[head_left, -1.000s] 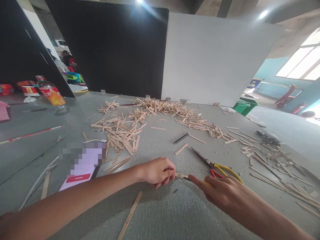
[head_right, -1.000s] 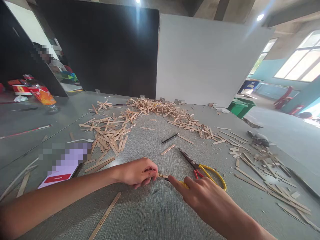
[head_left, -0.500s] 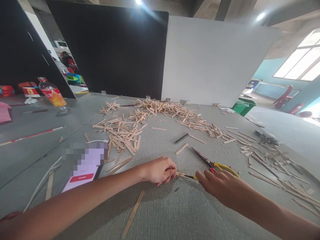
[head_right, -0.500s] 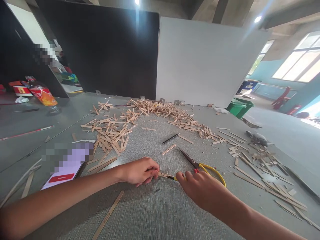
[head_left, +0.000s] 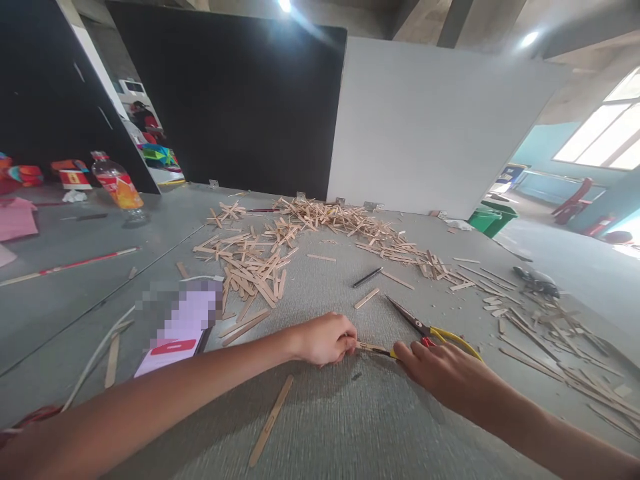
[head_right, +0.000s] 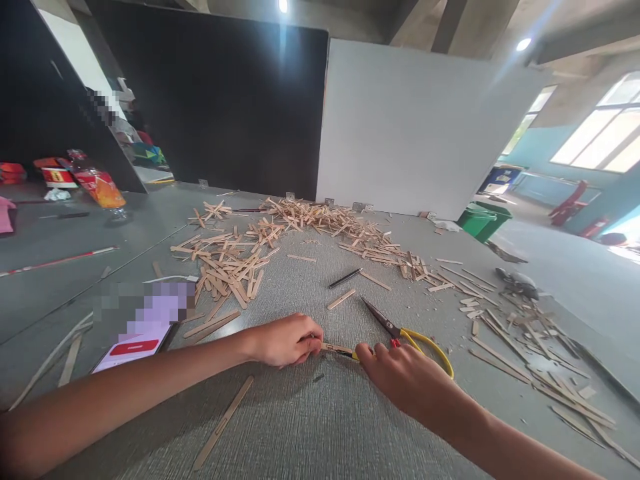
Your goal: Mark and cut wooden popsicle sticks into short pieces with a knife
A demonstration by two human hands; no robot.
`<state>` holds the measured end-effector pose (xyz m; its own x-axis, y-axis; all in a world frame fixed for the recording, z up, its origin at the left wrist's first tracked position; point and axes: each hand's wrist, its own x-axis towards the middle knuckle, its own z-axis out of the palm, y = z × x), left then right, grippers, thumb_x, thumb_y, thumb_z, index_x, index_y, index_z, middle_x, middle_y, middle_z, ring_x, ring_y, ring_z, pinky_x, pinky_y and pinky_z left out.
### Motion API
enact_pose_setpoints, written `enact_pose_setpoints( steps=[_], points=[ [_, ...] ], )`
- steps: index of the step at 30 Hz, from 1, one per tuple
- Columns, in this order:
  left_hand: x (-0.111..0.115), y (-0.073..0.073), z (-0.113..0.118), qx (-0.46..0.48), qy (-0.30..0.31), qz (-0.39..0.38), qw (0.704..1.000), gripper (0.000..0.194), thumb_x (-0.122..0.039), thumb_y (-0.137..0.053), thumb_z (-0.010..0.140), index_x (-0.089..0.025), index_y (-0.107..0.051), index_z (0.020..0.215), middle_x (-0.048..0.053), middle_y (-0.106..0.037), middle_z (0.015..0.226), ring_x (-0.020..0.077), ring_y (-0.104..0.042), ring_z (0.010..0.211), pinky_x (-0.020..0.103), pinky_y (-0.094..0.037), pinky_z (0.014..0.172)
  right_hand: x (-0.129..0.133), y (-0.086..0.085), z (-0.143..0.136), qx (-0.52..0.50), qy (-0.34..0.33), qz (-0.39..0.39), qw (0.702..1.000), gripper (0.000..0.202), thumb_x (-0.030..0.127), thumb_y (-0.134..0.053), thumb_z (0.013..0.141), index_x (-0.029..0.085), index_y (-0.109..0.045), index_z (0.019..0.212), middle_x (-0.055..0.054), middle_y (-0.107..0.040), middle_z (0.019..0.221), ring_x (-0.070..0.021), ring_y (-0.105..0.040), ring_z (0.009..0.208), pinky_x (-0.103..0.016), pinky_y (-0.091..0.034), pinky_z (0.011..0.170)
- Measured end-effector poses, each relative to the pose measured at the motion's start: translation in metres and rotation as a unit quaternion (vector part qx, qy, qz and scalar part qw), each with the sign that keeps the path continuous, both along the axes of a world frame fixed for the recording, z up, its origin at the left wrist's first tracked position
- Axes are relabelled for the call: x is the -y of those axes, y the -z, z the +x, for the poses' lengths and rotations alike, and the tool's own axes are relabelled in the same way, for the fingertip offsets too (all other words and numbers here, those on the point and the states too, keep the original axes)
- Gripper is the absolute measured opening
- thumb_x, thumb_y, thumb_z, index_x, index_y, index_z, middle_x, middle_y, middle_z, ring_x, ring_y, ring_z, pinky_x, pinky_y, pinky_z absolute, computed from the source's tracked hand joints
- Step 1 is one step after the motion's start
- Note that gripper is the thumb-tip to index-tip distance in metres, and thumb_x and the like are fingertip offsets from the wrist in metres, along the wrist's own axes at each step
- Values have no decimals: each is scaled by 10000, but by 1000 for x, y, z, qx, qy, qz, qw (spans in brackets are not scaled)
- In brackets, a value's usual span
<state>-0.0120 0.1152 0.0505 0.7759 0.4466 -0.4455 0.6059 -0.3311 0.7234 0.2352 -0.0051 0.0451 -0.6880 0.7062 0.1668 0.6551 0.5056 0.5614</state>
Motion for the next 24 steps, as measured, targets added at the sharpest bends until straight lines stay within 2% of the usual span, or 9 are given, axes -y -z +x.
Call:
enact_pose_setpoints(
  steps=[5,7,10,13,15,17,19,22,24],
  points=[
    [5,-3,1,-24,-5,7,1000,290,-409,-621,1019,-147,-662,1138,46,-694,1017,161,-681,808,329,-599,715,-2,-22,-23,94,28,-42,994,256,-18,-623,737,194,-576,872,19,-623,623,-155,-615,468,-340,-233,431],
    [6,-6,0,-27,-5,8,1000,290,-405,-623,1018,-148,-661,1147,50,-695,1031,164,-683,819,333,-601,723,-10,-23,-19,94,33,-93,991,262,-17,-645,768,193,-585,914,25,-646,637,-158,-628,471,-352,-180,435],
    [7,-8,1,-27,-7,11,1000,289,-402,-625,1018,-148,-660,1151,51,-695,1037,166,-685,826,336,-602,728,-22,-15,0,40,27,-146,988,277,42,-706,843,207,-575,1022,57,-667,661,-163,-666,511,-345,-194,464],
    [8,-8,2,-24,-12,12,1000,285,-399,-626,1018,-148,-660,1148,50,-695,1033,163,-684,821,333,-602,723,-22,-13,0,38,34,-135,990,242,62,-702,876,216,-580,1018,53,-667,670,-171,-673,524,-352,-191,469],
    [9,-6,1,-22,-18,13,1000,286,-400,-627,1017,-147,-662,1146,51,-695,1038,167,-686,830,337,-603,730,-15,-19,-16,85,37,-112,989,251,20,-700,817,199,-615,971,27,-660,671,-169,-650,498,-364,-161,452],
    [10,-4,1,-20,-26,14,999,287,-401,-628,1015,-147,-664,1144,52,-696,1045,173,-688,845,345,-604,743,-8,-28,-34,145,24,-93,985,217,-7,-700,750,189,-626,808,-15,-657,707,-173,-650,526,-375,-145,430],
    [10,-2,0,-18,-34,14,999,289,-404,-626,1016,-147,-664,1144,52,-697,1043,172,-688,844,347,-603,746,-9,-34,-41,155,12,-102,982,213,-10,-696,738,188,-632,784,-16,-646,688,-170,-640,513,-376,-132,418],
    [10,-2,0,-15,-39,11,999,291,-411,-621,1018,-146,-666,1129,45,-696,1014,164,-683,812,333,-600,723,-22,-31,-24,107,17,-131,985,260,7,-720,768,184,-635,938,9,-662,660,-176,-646,491,-361,-131,431],
    [9,-3,1,-9,-40,9,999,287,-413,-619,1020,-143,-668,1103,34,-692,975,152,-674,773,314,-592,691,-34,-26,-5,63,10,-164,984,233,55,-713,857,195,-602,1006,26,-681,678,-176,-665,516,-345,-167,455]
  ],
)
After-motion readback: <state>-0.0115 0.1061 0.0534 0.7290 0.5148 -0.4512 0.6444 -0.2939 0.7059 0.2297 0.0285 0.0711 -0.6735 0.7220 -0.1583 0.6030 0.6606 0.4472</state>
